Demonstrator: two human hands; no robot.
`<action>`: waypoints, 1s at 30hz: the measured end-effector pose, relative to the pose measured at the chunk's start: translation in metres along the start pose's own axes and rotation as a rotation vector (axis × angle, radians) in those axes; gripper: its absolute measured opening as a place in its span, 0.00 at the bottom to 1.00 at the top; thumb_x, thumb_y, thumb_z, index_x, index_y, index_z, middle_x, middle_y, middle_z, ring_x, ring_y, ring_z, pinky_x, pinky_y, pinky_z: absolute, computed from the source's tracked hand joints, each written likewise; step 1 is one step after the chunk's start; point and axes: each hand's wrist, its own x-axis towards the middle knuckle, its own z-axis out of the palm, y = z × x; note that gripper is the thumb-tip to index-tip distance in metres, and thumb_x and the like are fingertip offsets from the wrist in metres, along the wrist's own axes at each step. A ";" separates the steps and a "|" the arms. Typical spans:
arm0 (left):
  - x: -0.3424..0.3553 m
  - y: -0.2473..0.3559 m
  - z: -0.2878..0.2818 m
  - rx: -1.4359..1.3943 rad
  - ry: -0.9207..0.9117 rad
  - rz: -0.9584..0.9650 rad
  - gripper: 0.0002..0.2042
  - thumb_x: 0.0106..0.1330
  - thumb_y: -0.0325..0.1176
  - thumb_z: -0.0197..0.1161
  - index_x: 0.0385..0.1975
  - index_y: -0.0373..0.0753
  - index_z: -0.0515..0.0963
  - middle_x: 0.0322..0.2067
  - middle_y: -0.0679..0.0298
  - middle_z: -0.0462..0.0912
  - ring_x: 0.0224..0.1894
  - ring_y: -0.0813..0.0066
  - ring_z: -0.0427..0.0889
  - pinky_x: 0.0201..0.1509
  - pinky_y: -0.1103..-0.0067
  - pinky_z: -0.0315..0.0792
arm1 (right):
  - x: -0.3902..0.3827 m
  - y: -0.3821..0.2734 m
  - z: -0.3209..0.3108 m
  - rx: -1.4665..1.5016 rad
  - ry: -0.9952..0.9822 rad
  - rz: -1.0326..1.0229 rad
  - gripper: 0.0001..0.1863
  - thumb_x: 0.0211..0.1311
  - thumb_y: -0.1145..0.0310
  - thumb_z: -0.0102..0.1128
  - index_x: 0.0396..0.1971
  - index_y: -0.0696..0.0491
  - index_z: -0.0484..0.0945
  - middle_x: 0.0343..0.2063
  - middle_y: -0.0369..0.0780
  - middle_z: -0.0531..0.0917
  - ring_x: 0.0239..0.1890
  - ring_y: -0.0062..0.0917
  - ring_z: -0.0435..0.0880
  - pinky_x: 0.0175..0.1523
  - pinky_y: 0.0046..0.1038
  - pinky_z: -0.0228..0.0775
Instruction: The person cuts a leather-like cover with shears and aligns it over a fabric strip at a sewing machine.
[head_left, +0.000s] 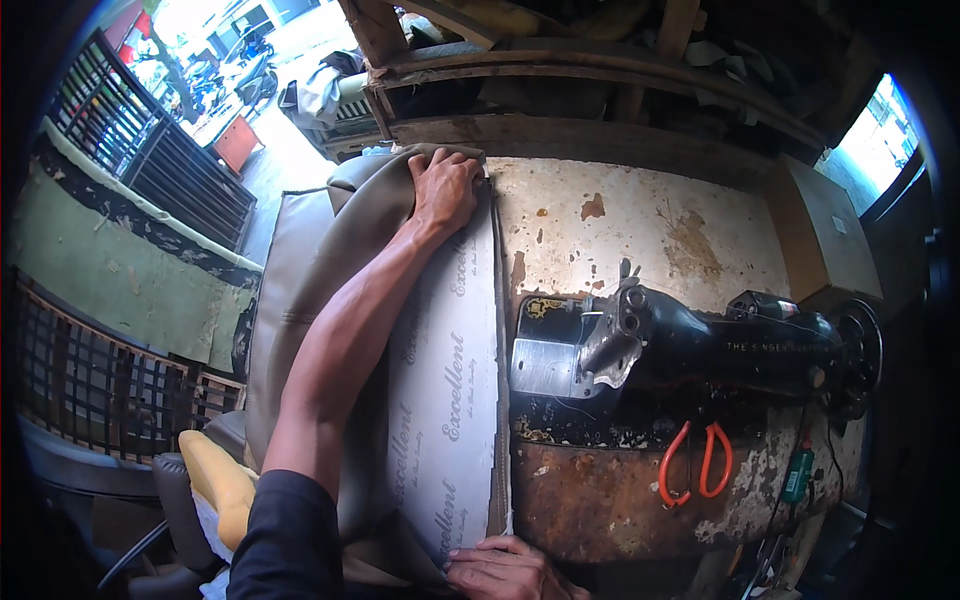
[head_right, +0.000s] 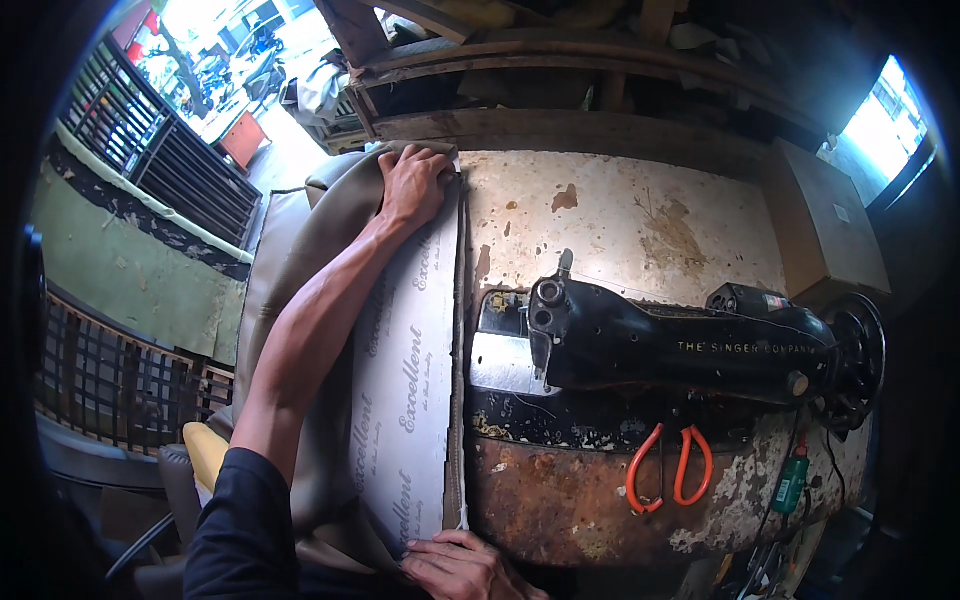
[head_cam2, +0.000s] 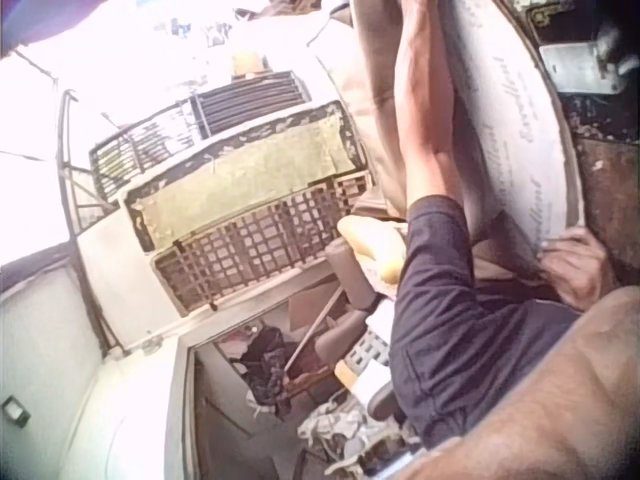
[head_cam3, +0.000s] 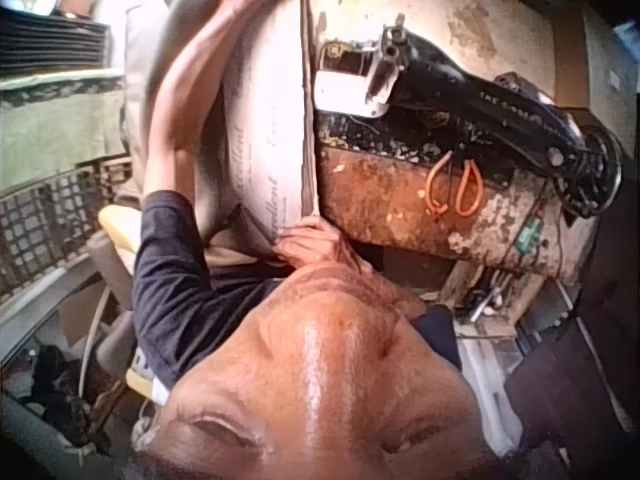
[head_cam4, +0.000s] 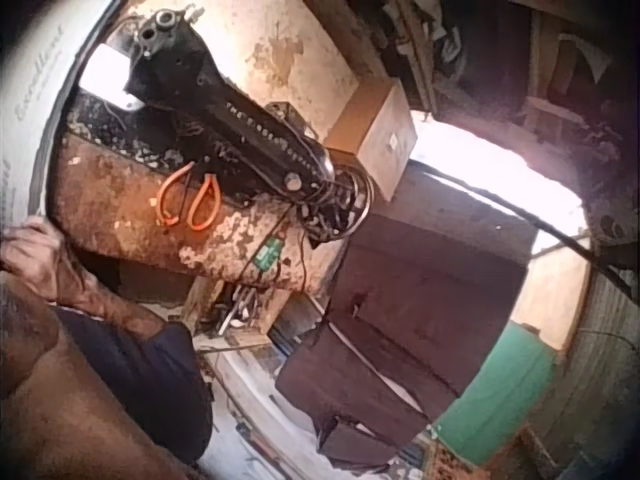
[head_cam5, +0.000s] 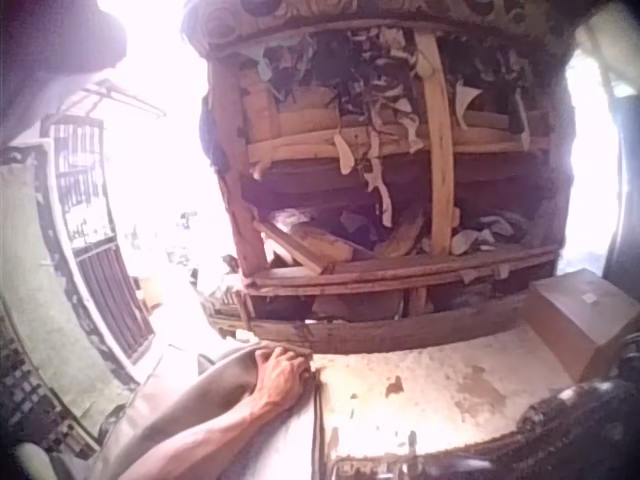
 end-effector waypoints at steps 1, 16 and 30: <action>0.000 0.000 0.001 -0.001 -0.001 -0.003 0.06 0.62 0.33 0.65 0.36 0.46 0.88 0.40 0.66 0.86 0.55 0.65 0.77 0.61 0.57 0.57 | 0.002 -0.001 -0.002 0.002 -0.013 0.005 0.09 0.51 0.74 0.69 0.34 0.56 0.86 0.36 0.42 0.90 0.47 0.33 0.90 0.54 0.36 0.78; -0.004 -0.003 0.002 0.015 -0.032 0.112 0.07 0.62 0.34 0.67 0.35 0.47 0.89 0.37 0.68 0.87 0.51 0.67 0.79 0.55 0.65 0.62 | 0.006 -0.003 -0.008 0.021 -0.021 0.020 0.08 0.52 0.76 0.67 0.34 0.56 0.86 0.37 0.42 0.90 0.47 0.33 0.90 0.54 0.35 0.78; -0.024 0.016 -0.031 0.018 -0.360 0.007 0.19 0.64 0.35 0.59 0.55 0.49 0.85 0.52 0.68 0.83 0.62 0.65 0.71 0.60 0.58 0.57 | -0.005 -0.005 -0.017 -0.019 -0.078 -0.036 0.08 0.58 0.71 0.65 0.36 0.56 0.86 0.41 0.41 0.90 0.51 0.32 0.89 0.58 0.39 0.76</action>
